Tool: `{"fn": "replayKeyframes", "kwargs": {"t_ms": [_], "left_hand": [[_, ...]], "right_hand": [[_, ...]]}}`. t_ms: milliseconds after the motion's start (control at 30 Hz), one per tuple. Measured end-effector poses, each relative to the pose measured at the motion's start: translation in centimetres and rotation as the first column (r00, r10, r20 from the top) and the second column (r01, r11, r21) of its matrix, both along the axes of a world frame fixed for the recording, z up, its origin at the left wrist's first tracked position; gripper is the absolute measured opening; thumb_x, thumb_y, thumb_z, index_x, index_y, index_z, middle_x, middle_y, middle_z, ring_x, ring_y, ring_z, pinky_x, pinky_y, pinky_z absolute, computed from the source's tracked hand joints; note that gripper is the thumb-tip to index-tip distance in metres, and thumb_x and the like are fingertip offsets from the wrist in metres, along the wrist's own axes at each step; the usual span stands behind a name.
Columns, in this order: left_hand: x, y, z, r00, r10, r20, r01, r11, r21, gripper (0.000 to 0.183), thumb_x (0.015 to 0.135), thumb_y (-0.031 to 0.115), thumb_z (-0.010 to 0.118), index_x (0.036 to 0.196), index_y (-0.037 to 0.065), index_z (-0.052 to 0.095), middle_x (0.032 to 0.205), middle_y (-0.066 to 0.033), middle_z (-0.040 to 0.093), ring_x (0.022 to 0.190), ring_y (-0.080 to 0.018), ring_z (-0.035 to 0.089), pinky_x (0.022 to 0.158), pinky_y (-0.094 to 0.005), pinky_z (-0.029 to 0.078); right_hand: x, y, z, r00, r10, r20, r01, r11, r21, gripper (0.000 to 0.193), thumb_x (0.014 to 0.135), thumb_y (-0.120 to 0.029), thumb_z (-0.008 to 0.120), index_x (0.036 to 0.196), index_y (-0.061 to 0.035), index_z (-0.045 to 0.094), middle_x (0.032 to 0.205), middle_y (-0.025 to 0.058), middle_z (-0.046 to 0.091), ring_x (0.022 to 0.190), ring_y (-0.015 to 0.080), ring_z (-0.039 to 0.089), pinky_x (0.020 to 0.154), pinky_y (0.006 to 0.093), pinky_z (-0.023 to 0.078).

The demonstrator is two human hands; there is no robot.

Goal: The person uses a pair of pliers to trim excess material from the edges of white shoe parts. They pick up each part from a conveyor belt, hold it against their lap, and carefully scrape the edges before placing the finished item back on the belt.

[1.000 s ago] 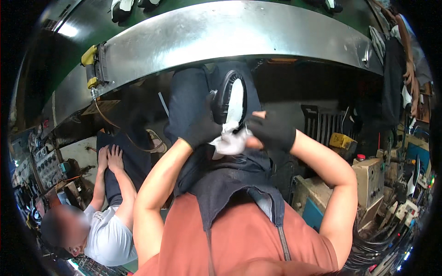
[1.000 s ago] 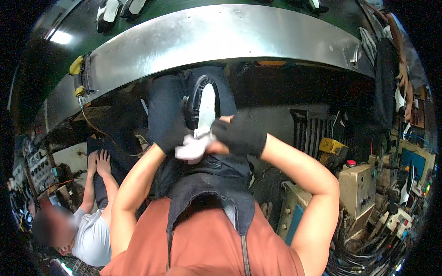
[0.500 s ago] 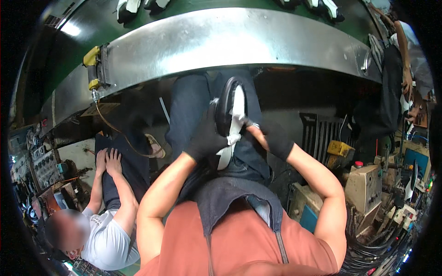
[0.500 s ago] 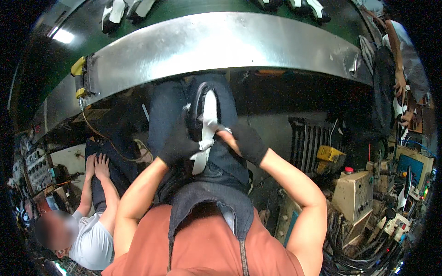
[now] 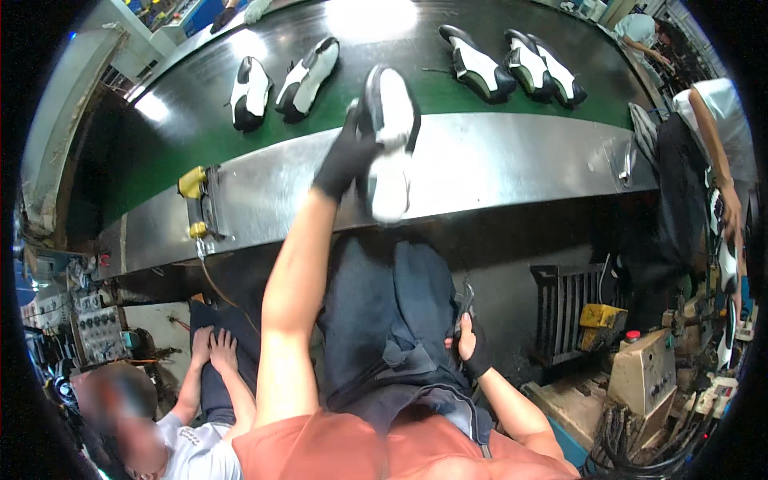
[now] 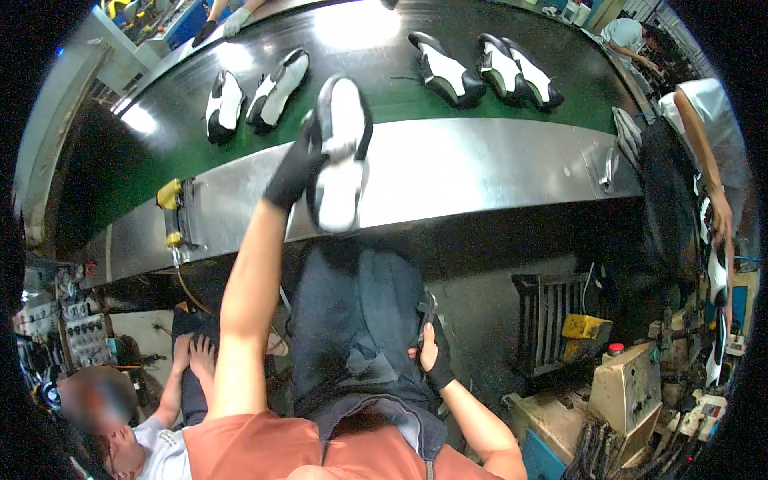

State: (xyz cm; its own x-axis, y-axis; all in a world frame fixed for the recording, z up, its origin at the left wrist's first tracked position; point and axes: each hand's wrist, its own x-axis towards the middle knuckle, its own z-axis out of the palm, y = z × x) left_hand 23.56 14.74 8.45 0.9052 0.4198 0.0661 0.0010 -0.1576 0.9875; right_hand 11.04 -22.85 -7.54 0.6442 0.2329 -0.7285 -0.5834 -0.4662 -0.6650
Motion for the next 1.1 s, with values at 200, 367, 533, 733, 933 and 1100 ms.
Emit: {"fn": "replayKeyframes", "kwargs": {"t_ms": [200,367,533,733,933,1100], "left_hand": [[7.6,8.1,-5.7,0.964,-0.142,-0.223,0.234,0.853,0.467,0.048,0.079,0.039,0.065,0.113,0.006,0.059,0.110,-0.0163,0.062,0.103,-0.0286,0.059,0.091,-0.0375,0.044],[5.2,15.3,-6.7,0.853,0.390,0.348,-0.466,0.267,0.843,0.064,0.067,0.033,0.073,0.120,0.005,0.051,0.108,-0.0191,0.057,0.106,-0.0362,0.053,0.091,-0.0444,0.042],[3.8,22.9,-10.1,0.802,0.579,-0.144,-0.392,0.694,0.604,0.060,0.072,0.027,0.071,0.119,-0.002,0.048,0.109,-0.0196,0.058,0.098,-0.0321,0.057,0.084,-0.0393,0.046],[-8.5,15.2,-7.2,0.955,0.295,0.025,-0.296,0.951,0.084,0.043,0.087,0.025,0.058,0.121,-0.001,0.053,0.110,-0.0091,0.060,0.097,-0.0162,0.059,0.081,-0.0284,0.049],[-27.0,3.5,-8.9,0.881,0.401,0.252,-0.396,0.915,-0.072,0.051,0.079,0.016,0.064,0.125,-0.001,0.049,0.122,-0.0146,0.053,0.115,-0.0260,0.051,0.100,-0.0381,0.039],[-24.4,-8.2,-5.1,0.940,0.244,0.240,-0.274,0.956,0.102,0.030,0.072,0.005,0.068,0.101,-0.001,0.064,0.113,-0.0136,0.059,0.109,-0.0272,0.055,0.096,-0.0376,0.041]], "right_hand": [[5.2,5.0,-2.2,0.989,0.129,-0.069,-0.130,0.992,-0.001,0.073,0.092,-0.063,0.028,0.105,0.0036,0.055,0.068,0.0136,0.060,0.053,0.0199,0.060,0.051,0.0338,0.048],[8.9,7.3,-1.2,0.977,0.171,-0.129,-0.175,0.984,-0.027,0.067,0.094,-0.056,0.034,0.104,0.0068,0.055,0.073,0.0143,0.061,0.053,0.0191,0.061,0.050,0.0317,0.049],[9.4,8.5,-0.2,0.968,0.235,-0.090,-0.236,0.972,-0.007,0.064,0.094,-0.056,0.033,0.087,0.0039,0.054,0.063,0.0126,0.057,0.049,0.0180,0.059,0.049,0.0302,0.049],[8.0,6.3,-0.7,0.971,0.220,-0.097,-0.219,0.975,0.027,0.059,0.096,-0.051,0.037,0.088,0.0042,0.056,0.065,0.0112,0.058,0.052,0.0157,0.059,0.051,0.0289,0.048],[3.7,2.9,1.0,0.986,0.162,-0.033,-0.158,0.983,0.089,0.058,0.095,-0.053,0.035,0.080,-0.0017,0.056,0.060,0.0062,0.055,0.052,0.0135,0.058,0.051,0.0273,0.047],[0.4,1.3,5.9,0.947,0.313,0.072,-0.321,0.923,0.212,0.065,0.094,-0.060,0.029,0.090,-0.0018,0.056,0.065,0.0067,0.058,0.058,0.0150,0.058,0.060,0.0286,0.049]]}}
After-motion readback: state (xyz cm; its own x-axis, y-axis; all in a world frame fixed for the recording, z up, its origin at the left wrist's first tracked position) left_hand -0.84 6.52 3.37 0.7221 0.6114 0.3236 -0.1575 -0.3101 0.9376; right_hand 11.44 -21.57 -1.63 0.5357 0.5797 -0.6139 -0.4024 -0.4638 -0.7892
